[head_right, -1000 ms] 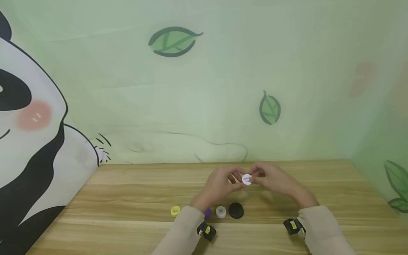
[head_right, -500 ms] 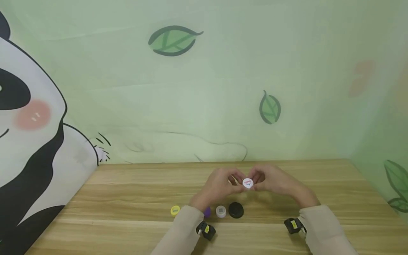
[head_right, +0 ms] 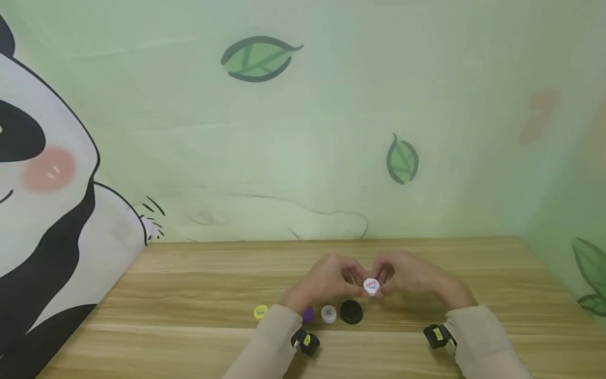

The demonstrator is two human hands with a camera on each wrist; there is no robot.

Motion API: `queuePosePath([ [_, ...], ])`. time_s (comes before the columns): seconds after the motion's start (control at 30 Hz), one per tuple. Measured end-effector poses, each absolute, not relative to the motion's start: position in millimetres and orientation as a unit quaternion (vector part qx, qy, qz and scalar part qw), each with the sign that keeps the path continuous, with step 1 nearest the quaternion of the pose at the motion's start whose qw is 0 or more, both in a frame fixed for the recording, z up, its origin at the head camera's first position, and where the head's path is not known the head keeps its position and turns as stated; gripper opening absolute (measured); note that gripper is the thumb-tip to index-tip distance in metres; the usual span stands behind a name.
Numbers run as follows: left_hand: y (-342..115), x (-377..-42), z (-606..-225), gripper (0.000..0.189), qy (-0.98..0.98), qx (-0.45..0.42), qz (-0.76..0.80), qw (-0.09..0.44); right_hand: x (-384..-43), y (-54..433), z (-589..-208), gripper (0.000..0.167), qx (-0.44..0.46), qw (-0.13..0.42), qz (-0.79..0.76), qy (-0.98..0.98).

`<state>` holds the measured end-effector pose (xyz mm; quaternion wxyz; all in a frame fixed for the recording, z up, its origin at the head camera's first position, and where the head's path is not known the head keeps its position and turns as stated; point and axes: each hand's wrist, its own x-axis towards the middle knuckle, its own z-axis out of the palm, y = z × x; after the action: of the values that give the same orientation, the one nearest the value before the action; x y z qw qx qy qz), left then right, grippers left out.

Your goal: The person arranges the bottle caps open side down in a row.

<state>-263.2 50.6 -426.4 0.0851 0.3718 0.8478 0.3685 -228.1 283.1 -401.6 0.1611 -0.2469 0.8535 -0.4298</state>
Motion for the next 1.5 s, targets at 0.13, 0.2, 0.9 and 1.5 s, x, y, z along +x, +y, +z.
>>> queuePosePath([
  [0.13,51,-262,-428,0.019,0.849,0.368,0.363,0.107,-229,282,-403,0.025,-0.258,0.177,-0.428,0.848],
  [0.2,51,-262,-429,0.02,0.85,0.367,0.359,0.115,-228,282,-403,0.025,-0.261,0.183,-0.42,0.85],
  [0.9,61,-253,-433,0.02,0.868,0.397,0.273,0.122,-212,285,-423,0.028,-0.257,0.191,-0.433,0.843],
  [1.5,63,-251,-431,0.015,0.874,0.415,0.225,0.116,-210,284,-430,0.028,-0.274,0.182,-0.412,0.85],
])
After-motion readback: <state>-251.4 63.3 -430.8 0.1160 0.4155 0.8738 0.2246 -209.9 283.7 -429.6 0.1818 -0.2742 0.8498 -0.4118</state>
